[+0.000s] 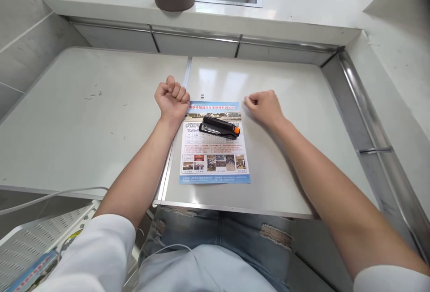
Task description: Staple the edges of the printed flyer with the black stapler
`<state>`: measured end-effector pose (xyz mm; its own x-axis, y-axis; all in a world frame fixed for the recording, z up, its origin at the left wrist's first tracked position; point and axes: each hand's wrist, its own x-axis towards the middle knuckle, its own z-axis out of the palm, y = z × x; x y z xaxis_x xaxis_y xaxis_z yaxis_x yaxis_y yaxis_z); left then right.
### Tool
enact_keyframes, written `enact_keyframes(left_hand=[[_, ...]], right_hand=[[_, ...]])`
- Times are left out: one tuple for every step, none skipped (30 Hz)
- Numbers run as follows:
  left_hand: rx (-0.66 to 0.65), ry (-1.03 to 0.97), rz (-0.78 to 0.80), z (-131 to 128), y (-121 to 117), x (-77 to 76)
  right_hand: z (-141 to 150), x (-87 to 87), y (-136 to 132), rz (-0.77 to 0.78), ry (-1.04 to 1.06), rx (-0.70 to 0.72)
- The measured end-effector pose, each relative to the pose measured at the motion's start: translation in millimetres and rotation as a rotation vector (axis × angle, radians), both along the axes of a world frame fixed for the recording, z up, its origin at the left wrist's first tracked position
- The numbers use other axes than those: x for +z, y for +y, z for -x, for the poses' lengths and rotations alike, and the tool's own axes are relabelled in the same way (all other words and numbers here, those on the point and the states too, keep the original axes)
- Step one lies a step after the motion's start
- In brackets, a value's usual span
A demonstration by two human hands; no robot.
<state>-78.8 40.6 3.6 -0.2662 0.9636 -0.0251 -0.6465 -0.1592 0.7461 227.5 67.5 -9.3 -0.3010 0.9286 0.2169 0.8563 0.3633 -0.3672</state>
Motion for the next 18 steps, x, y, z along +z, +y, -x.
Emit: enact_keyframes(left_hand=[[-0.001, 0.002, 0.001, -0.3, 0.2, 0.0], [-0.004, 0.002, 0.002, -0.6, 0.3, 0.0], [-0.007, 0.002, 0.005, -1.0, 0.4, 0.1], [-0.009, 0.005, 0.008, -1.3, 0.4, 0.3], [-0.01, 0.011, 0.014, -1.6, 0.2, 0.5], [-0.011, 0.022, 0.021, -1.8, 0.0, 0.7], [-0.011, 0.036, 0.03, -1.9, -0.3, 1.0], [-0.012, 0.051, 0.04, -1.9, -0.7, 1.1], [-0.013, 0.066, 0.05, -1.6, -1.0, 1.1], [-0.015, 0.078, 0.06, -1.2, -1.2, 0.7], [-0.021, 0.088, 0.069, -0.6, -1.2, -0.2], [-0.031, 0.094, 0.075, 0.2, -1.1, -1.6], [-0.047, 0.098, 0.082, 1.0, -0.7, -3.7], [-0.067, 0.103, 0.088, 1.9, -0.1, -6.4], [-0.092, 0.109, 0.095, 2.7, 0.7, -9.6], [-0.121, 0.117, 0.102, 3.4, 1.6, -12.9], [-0.15, 0.127, 0.107, 4.0, 2.5, -16.2], [-0.175, 0.135, 0.11, 4.4, 3.4, -19.2]], right_hand=[[-17.5, -1.4, -3.7, 0.005, -0.075, -0.057], [-32.7, -3.5, -8.2, 0.014, -0.137, -0.097], [-44.9, -6.0, -13.2, 0.012, -0.176, -0.132], [-53.9, -8.6, -18.2, 0.004, -0.199, -0.162], [-59.5, -11.0, -22.8, -0.006, -0.211, -0.179], [-62.2, -13.0, -26.6, -0.015, -0.214, -0.189], [-62.7, -14.5, -29.3, -0.022, -0.213, -0.192], [-61.7, -15.3, -30.8, -0.026, -0.21, -0.192], [-60.1, -15.6, -31.3, -0.028, -0.206, -0.191], [-58.5, -15.4, -31.1, -0.029, -0.201, -0.195], [-57.3, -14.8, -30.3, -0.028, -0.197, -0.198], [-56.8, -14.2, -29.5, -0.027, -0.194, -0.2], [-56.8, -13.5, -28.8, -0.026, -0.192, -0.2], [-57.4, -12.9, -28.6, -0.026, -0.191, -0.197], [-58.0, -12.3, -28.9, -0.03, -0.19, -0.194], [-58.6, -11.7, -29.7, -0.039, -0.186, -0.195], [-58.6, -11.0, -31.1, -0.049, -0.179, -0.2], [-57.9, -10.1, -33.1, -0.06, -0.162, -0.205]])
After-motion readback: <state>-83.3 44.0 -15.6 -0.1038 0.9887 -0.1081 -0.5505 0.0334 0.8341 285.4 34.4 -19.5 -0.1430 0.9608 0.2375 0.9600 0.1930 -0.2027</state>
